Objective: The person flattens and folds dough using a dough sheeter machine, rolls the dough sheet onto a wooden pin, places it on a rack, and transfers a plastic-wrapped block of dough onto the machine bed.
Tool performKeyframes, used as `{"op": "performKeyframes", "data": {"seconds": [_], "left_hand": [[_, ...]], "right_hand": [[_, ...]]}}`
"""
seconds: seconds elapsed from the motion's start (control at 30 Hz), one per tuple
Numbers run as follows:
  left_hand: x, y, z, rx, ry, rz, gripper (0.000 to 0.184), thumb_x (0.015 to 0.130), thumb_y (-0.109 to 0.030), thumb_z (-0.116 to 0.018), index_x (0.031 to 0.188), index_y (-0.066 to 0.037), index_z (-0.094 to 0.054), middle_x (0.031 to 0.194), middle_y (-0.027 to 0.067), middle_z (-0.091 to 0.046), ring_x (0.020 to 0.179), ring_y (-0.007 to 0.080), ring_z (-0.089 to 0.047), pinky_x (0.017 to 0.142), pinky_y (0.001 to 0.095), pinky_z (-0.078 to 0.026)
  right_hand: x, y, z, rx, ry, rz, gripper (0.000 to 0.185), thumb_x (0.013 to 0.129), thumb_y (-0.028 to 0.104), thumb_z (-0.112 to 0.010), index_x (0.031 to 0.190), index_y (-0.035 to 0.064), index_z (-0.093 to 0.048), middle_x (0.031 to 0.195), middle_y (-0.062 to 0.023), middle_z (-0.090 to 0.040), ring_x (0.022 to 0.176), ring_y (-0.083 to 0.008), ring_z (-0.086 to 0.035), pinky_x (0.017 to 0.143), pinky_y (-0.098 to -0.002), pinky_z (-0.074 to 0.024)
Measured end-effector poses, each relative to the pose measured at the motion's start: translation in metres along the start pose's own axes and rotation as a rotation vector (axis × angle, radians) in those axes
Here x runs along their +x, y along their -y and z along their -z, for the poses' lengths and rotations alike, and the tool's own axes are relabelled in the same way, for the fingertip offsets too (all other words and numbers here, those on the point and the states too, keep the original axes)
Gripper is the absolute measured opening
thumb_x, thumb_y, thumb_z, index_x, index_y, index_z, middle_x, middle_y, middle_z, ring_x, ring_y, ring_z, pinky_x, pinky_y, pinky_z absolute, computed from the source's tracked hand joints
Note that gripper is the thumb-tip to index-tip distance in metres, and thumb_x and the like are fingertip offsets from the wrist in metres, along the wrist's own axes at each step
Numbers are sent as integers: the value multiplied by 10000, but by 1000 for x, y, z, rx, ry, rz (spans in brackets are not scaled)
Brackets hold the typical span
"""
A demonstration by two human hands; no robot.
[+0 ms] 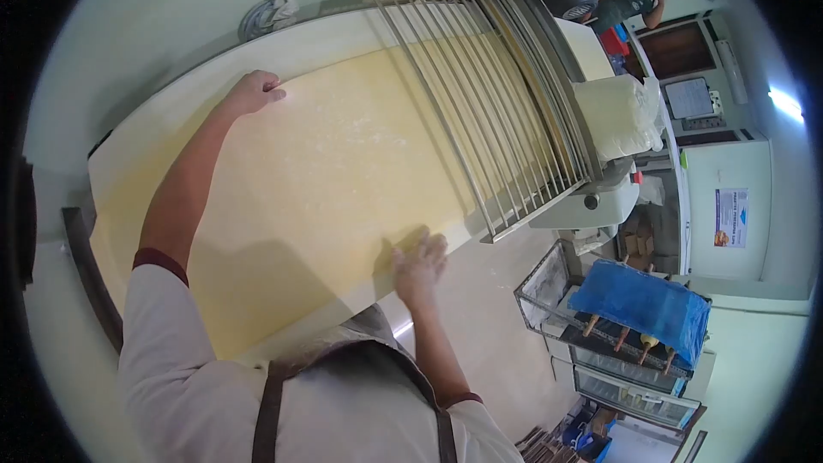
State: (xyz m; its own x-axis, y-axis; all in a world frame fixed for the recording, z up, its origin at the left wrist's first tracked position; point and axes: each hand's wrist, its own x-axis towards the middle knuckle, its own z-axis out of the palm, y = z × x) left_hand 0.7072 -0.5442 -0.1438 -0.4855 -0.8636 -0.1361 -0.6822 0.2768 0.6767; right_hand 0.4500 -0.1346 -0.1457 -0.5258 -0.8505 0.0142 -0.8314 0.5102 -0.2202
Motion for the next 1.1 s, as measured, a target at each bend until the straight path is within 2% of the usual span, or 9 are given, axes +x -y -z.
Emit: {"op": "performKeyframes", "data": {"seconds": [0.07, 0.17, 0.27, 0.4, 0.47, 0.67, 0.87, 0.93, 1.1], "left_hand": [[17, 3, -5, -210, 90, -52, 310, 777, -275, -722, 886, 6, -650, 778, 71, -644, 731, 156, -582, 658, 336, -455], [23, -11, 12, -121, 371, 39, 324, 785, -257, -724, 923, 27, -651, 822, 67, -656, 764, 149, -584, 688, 328, -466], [39, 4, 3, -287, 518, 11, 370, 788, -263, -726, 996, 30, -640, 887, 76, -663, 798, 142, -588, 718, 316, -477], [41, 4, -4, -264, 161, -170, 457, 795, -287, -716, 1078, 58, -616, 974, 103, -669, 804, 158, -614, 743, 318, -492], [53, -4, 21, -813, 496, -49, 505, 798, -325, -719, 1123, 41, -595, 1013, 95, -653, 863, 156, -608, 795, 301, -489], [75, -38, -19, -906, 340, 53, 513, 803, -323, -715, 1158, 24, -584, 1013, 74, -635, 919, 149, -600, 810, 292, -484], [70, -20, -14, -58, 400, -81, 548, 783, -341, -738, 1168, 12, -573, 1034, 77, -632, 924, 148, -600, 803, 302, -488], [73, -12, -3, -308, 456, -69, 557, 775, -347, -747, 1167, 9, -574, 1035, 72, -633, 925, 136, -598, 793, 298, -490], [112, -16, -3, -787, 498, -225, 499, 815, -381, -708, 1107, 2, -578, 959, 27, -636, 877, 125, -601, 791, 290, -485]], "right_hand": [[22, 9, -10, -258, 14, -29, 468, 950, 133, -476, 1361, -48, -344, 1438, -253, -338, 1341, -313, -345, 1095, -423, -271], [56, -3, -13, 1573, -576, -427, 514, 901, -32, -494, 1377, -2, -305, 1377, -188, -404, 1310, -292, -376, 1075, -380, -333], [32, 15, 6, 1636, -196, -659, 459, 892, -29, -516, 1329, 21, -386, 1294, -129, -484, 1201, -241, -478, 1002, -343, -404], [53, 4, 35, 914, 236, -130, 271, 841, -39, -591, 1107, 11, -588, 1066, -76, -585, 1039, -175, -541, 917, -307, -445], [64, -8, 69, 1258, 231, -249, 226, 825, -44, -610, 1045, 9, -607, 969, -83, -614, 918, -148, -597, 828, -276, -492], [69, -45, 15, 1684, 32, -509, 311, 863, -62, -545, 1166, 5, -536, 1023, -128, -626, 954, -206, -622, 777, -308, -537], [33, 12, 5, 803, 164, -109, 238, 854, -19, -591, 1089, 17, -607, 1030, -132, -611, 1036, -159, -568, 838, -270, -491], [38, 2, 22, 765, 201, -175, 180, 838, -33, -605, 1006, 19, -646, 1016, -113, -614, 1024, -153, -560, 867, -267, -468], [49, -55, 41, 1555, 193, -406, 291, 840, -4, -630, 1124, 44, -585, 1035, -101, -619, 1015, -188, -586, 911, -308, -470]]}}
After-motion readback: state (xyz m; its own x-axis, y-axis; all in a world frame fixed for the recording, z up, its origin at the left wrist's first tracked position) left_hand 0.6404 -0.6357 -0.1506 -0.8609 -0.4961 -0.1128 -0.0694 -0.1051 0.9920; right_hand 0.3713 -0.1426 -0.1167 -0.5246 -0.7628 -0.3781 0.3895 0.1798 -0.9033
